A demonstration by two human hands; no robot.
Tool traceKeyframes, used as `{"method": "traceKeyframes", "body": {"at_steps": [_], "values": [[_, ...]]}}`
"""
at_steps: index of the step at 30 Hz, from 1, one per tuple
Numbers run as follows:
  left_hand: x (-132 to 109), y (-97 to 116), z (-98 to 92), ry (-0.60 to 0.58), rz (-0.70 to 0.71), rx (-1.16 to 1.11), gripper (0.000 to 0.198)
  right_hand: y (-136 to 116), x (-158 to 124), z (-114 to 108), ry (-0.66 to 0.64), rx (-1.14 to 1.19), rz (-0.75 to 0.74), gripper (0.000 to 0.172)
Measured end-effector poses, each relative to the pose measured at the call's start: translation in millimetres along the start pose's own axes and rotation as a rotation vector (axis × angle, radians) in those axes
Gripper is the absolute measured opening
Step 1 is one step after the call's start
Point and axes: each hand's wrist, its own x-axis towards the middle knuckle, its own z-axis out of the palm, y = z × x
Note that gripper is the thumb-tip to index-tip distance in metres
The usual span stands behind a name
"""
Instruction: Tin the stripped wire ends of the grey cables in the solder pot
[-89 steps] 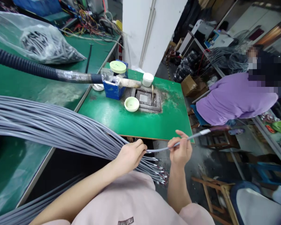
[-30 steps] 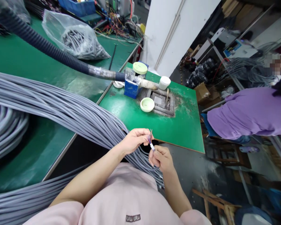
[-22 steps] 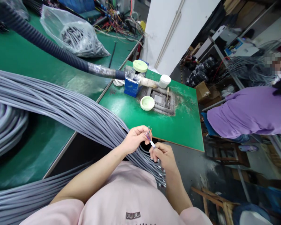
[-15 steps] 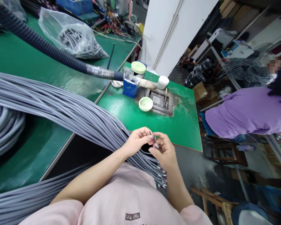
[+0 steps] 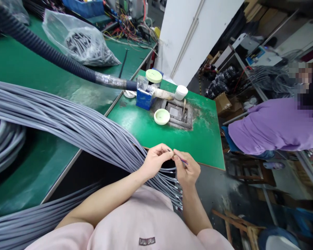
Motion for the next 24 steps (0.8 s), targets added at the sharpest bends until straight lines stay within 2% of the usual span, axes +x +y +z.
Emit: {"method": "traceKeyframes", "body": {"at_steps": [4,13,18,21,24], "values": [[2,-1,-2.9,0.017,0.066,0.113,0.029,3,-1,-1,0.007,-0.082,-0.021,0.024],[0,-14,-6.1,-0.006,0.021,0.104,0.033,5,5,0,0.020,-0.094,-0.059,0.021],[2,-14,-8.5,-0.035,0.006,0.157,0.034,7,11,-2,-0.029,-0.127,-0.022,0.013],[5,0,-17.0,-0.062,0.097,0.383,0.029,14,27,-9,-0.067,-0.179,0.037,0.013],[13,19,-36.7,-0.053,0.325,0.793,0.021,26,58,-18,-0.082,-0.205,0.111,0.019]]}}
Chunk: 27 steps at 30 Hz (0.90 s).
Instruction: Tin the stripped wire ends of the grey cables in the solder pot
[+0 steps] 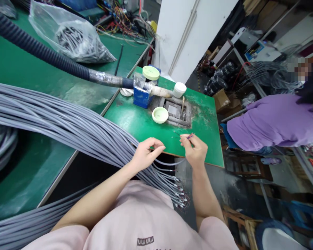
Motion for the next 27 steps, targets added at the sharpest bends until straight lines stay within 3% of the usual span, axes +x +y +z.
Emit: {"method": "traceKeyframes", "body": {"at_steps": [2,5,10,19,27], "values": [[6,-8,-17.9,0.015,0.113,0.297,0.017,6,26,-2,-0.038,-0.013,0.032,0.022],[12,-25,-33.9,0.011,0.153,0.612,0.017,14,65,6,-0.135,-0.033,0.013,0.024],[10,-46,-31.5,-0.041,0.271,0.929,0.024,25,112,40,-0.280,-0.169,-0.128,0.030],[7,-49,-29.5,0.018,0.365,0.976,0.023,21,138,81,-0.647,-0.609,-0.116,0.024],[6,-50,-29.2,0.024,0.348,0.897,0.023,10,145,92,-0.806,-0.765,-0.136,0.025]]}}
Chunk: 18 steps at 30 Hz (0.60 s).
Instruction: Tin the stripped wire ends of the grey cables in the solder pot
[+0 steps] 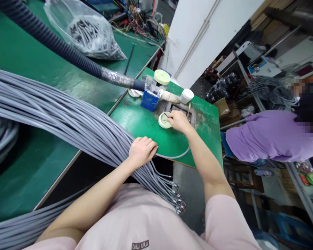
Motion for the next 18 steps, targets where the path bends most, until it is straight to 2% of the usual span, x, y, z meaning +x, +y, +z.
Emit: {"method": "traceKeyframes", "body": {"at_steps": [7,12,15,18], "values": [[-1,-1,0.3,0.011,0.034,0.094,0.023,-9,3,-2,-0.052,-0.061,0.056,0.025],[0,0,-0.1,0.009,0.026,0.066,0.022,-10,2,0,-0.042,-0.053,0.074,0.025],[-1,0,0.0,0.025,0.006,0.001,0.019,-1,-3,-6,-0.002,-0.029,0.031,0.024],[-2,-1,0.7,0.089,-0.013,-0.069,0.014,21,-11,-15,0.092,0.011,0.027,0.026]]}}
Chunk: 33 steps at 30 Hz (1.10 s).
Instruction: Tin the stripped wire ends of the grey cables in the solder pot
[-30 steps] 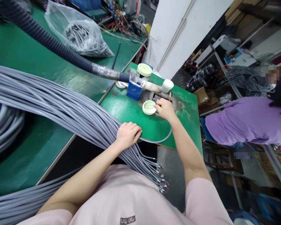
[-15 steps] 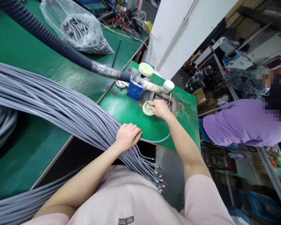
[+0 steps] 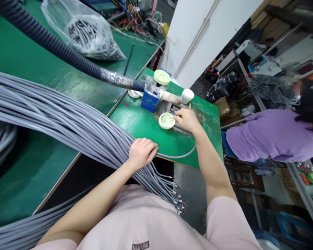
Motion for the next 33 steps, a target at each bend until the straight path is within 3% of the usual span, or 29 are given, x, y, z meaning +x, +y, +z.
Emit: {"method": "traceKeyframes", "body": {"at_steps": [4,9,16,33], "values": [[-1,0,1.1,0.028,-0.026,-0.044,0.012,38,-1,-2,0.072,0.007,0.154,0.028],[0,-1,2.6,0.037,0.004,0.014,0.011,66,10,19,0.043,0.024,0.318,0.026],[-1,-1,2.6,0.026,0.006,0.021,0.011,68,24,37,-0.018,0.035,0.390,0.025],[-1,-1,3.5,0.036,0.049,0.115,0.009,70,38,45,-0.102,0.022,0.398,0.024]]}}
